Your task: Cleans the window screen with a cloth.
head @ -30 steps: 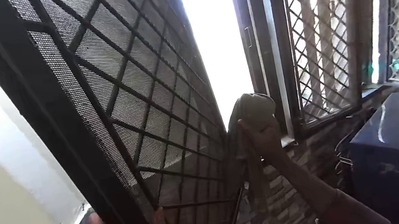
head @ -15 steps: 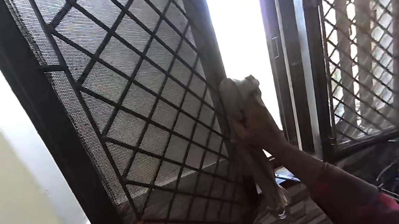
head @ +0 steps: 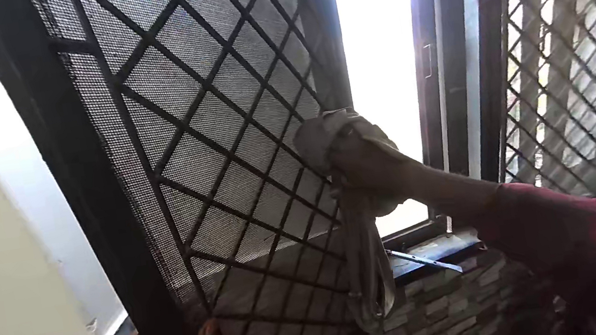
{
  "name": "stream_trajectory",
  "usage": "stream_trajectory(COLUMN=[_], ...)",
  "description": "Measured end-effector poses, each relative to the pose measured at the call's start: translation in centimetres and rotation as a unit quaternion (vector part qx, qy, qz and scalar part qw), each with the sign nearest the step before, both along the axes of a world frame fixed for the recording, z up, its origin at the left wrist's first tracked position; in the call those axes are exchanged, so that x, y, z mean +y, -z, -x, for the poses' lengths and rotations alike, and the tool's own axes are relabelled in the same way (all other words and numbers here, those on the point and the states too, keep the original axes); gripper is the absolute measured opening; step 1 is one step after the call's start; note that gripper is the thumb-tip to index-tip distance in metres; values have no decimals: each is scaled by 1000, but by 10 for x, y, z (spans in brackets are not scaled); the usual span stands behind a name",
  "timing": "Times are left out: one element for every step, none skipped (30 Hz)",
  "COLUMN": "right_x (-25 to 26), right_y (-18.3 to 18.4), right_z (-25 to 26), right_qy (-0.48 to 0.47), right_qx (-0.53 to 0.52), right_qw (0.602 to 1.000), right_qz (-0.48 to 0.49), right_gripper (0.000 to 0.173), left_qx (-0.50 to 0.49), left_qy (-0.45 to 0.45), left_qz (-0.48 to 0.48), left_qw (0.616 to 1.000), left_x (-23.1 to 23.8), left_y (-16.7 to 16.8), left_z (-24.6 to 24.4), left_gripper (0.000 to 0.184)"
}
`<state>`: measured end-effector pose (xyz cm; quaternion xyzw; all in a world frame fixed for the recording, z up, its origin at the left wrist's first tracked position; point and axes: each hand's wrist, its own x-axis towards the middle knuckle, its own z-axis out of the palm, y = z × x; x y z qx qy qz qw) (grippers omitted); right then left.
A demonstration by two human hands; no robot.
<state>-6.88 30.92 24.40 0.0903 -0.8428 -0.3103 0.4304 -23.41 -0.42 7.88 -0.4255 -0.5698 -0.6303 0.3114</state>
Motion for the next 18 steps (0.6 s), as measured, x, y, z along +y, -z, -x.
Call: stream_trajectory(right_x=[-5,-16,-27,-35,-40,-43,-44,-45,-46,-46,-47,-49,-49,-45,-42,-40,-36,-34], right_y=[3,9,15,19,22,24,26,26,25,24,22,19,18,18,17,15,13,12], right_z=[1,0,1,3,6,7,8,7,5,2,-3,-8,-12,-14,-13,-11,-8,-6], right_qy=[8,22,37,39,28,9,-17,-28,-34,-24,5,36,63,89,109,122,122,123], right_qx=[17,27,44,66,92,115,135,144,150,143,123,97,69,46,32,30,41,45], right_qw=[1000,998,994,988,982,976,969,962,958,961,968,975,980,983,984,986,989,990], right_qz=[13,52,94,133,159,182,205,230,241,235,220,198,175,154,134,108,75,49], right_gripper=[22,20,18,18,18,20,23,26,27,30,32,31,26,22,21,21,20,19], left_qx=[3,5,9,7,5,7,10,13,14,18,21,17,8,-3,-11,-16,-19,-19], left_qy=[3,4,4,3,1,-1,-2,-4,-4,-6,-6,-8,-9,-8,-11,-18,-27,-36], left_qz=[-2,-3,-5,-4,-3,-2,2,5,9,13,16,18,20,23,23,24,28,34], left_qw=[1000,1000,1000,1000,1000,1000,1000,1000,1000,1000,1000,1000,1000,1000,1000,999,999,999], left_x=[0,-1,-1,-2,-1,-2,-3,-4,-5,-6,-6,-7,-7,-8,-8,-8,-10,-11], left_y=[1,2,2,1,1,0,0,0,0,0,0,0,0,0,0,0,0,0], left_z=[-1,-1,-2,-4,-6,-7,-8,-9,-11,-13,-15,-19,-24,-28,-31,-33,-34,-34], left_gripper=[70,71,71,71,71,71,71,71,71,70,69,70,71,71,70,69,69,69])
